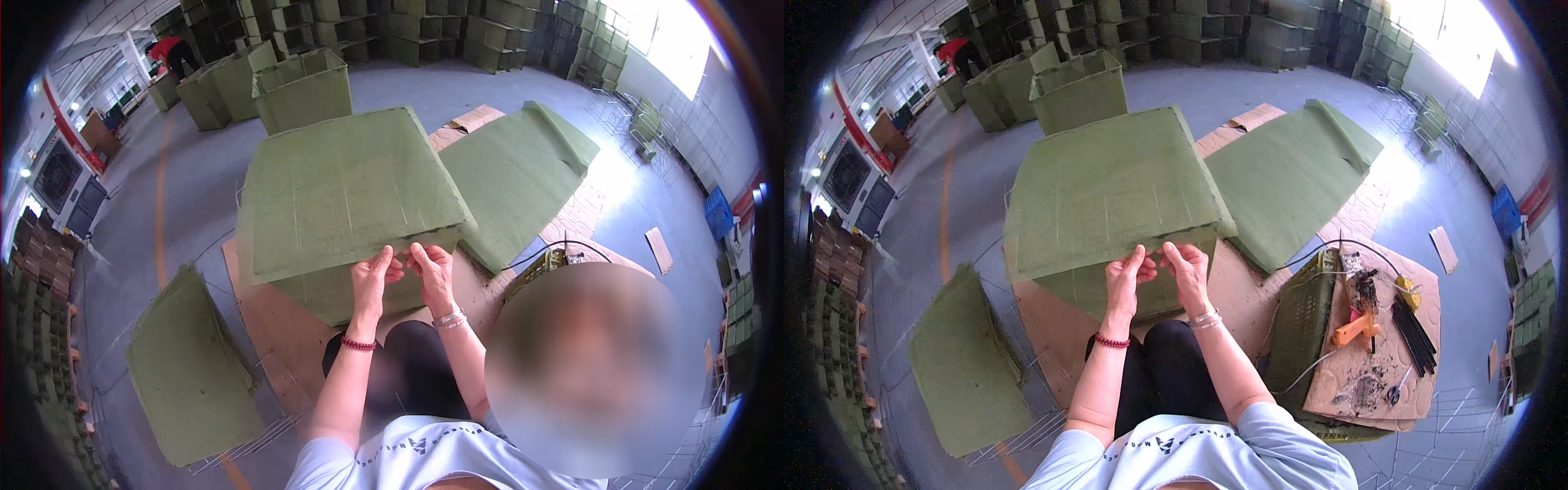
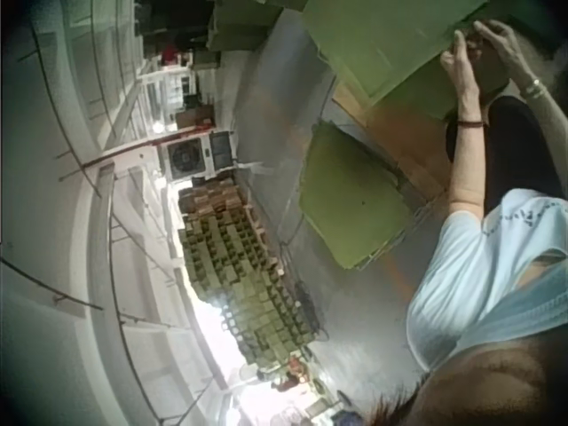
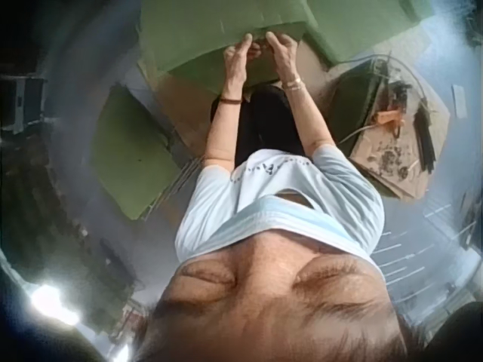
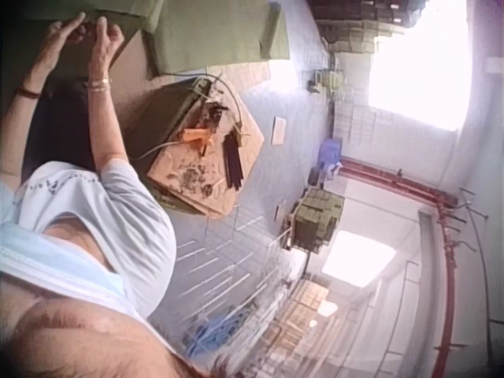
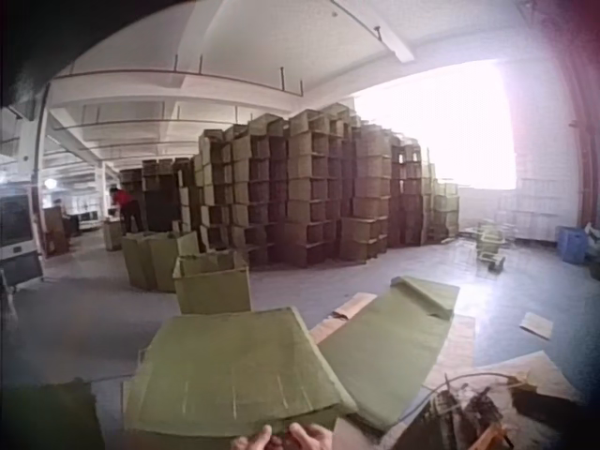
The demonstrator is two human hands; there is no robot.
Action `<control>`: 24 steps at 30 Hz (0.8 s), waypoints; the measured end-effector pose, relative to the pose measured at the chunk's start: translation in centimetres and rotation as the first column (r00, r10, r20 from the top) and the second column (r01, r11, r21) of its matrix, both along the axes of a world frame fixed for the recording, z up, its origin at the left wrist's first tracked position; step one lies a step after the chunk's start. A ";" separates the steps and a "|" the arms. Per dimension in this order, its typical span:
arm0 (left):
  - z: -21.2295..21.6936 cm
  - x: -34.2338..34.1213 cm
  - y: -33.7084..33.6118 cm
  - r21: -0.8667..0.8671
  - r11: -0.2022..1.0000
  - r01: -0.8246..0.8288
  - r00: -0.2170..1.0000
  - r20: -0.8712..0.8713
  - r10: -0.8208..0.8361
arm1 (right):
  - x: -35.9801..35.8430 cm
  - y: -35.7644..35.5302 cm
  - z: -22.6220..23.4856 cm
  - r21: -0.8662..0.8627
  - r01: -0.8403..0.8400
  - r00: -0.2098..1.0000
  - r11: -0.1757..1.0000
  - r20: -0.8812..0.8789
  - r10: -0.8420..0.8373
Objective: Assembling large green foam or plastic storage containers using a hot glue gun to seal the edges.
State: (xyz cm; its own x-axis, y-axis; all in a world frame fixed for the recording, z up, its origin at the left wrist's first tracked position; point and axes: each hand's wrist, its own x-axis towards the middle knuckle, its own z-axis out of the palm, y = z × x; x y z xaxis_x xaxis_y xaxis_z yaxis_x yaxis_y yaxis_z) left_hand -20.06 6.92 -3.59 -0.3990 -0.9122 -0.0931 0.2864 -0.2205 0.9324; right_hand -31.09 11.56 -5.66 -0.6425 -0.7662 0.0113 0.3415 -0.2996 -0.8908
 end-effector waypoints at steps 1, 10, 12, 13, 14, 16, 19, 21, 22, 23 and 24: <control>0.1 0.2 -0.2 -0.004 1.000 -0.006 1.000 0.000 0.006 | 0.4 -0.4 -0.1 -0.013 -0.006 1.000 1.000 0.021 0.007; -1.2 0.2 -0.9 -0.048 0.998 -0.051 0.998 0.019 0.052 | 1.1 -2.0 -1.5 -0.039 0.029 0.999 0.999 0.045 -0.027; -1.4 0.2 -1.0 -0.073 0.995 -0.066 0.998 -0.001 0.066 | 1.1 -2.2 -1.8 -0.055 0.045 0.999 0.997 -0.002 -0.045; -1.5 0.1 -1.1 -0.068 0.995 -0.066 0.998 0.002 0.067 | 1.0 -2.3 -1.9 -0.050 0.044 0.999 0.998 0.000 -0.044; -1.7 0.1 -1.2 -0.085 0.994 -0.066 0.998 0.002 0.066 | 1.1 -2.3 -1.6 -0.065 0.045 0.999 0.997 0.008 -0.045; -1.8 0.0 -1.3 -0.102 0.993 -0.066 0.998 0.004 0.067 | 1.1 -2.3 -1.6 -0.081 0.044 0.999 0.996 0.017 -0.043; -1.9 -0.2 -1.4 -0.116 0.991 -0.064 0.998 0.001 0.065 | 0.7 -2.3 -1.9 -0.098 0.028 0.999 0.995 0.020 -0.026; -1.6 0.3 -1.5 -0.114 0.993 -0.039 0.999 0.010 0.040 | 0.8 -2.0 -1.6 -0.032 -0.033 0.999 0.999 0.006 0.033; -1.5 0.8 -1.3 -0.118 0.992 -0.042 0.999 0.011 0.043 | 1.0 -1.9 -1.5 -0.036 -0.037 0.999 0.999 0.007 0.037; -0.9 1.0 -1.0 -0.091 0.996 -0.013 1.000 0.025 0.016 | 1.1 -1.7 -1.2 -0.031 -0.052 0.998 0.998 0.041 0.053; -0.6 1.3 -0.8 -0.064 0.998 0.014 0.999 0.039 -0.012 | 1.2 -1.5 -0.9 -0.028 -0.068 0.995 0.997 0.076 0.070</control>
State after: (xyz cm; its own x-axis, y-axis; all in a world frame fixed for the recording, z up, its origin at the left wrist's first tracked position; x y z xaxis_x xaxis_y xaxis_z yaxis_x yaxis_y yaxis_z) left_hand -18.75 6.09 -4.18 -0.4083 -0.9115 -0.0500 0.2478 -0.1634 0.9549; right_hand -29.85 10.03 -6.59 -0.5878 -0.8088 -0.0164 0.4295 -0.2948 -0.8536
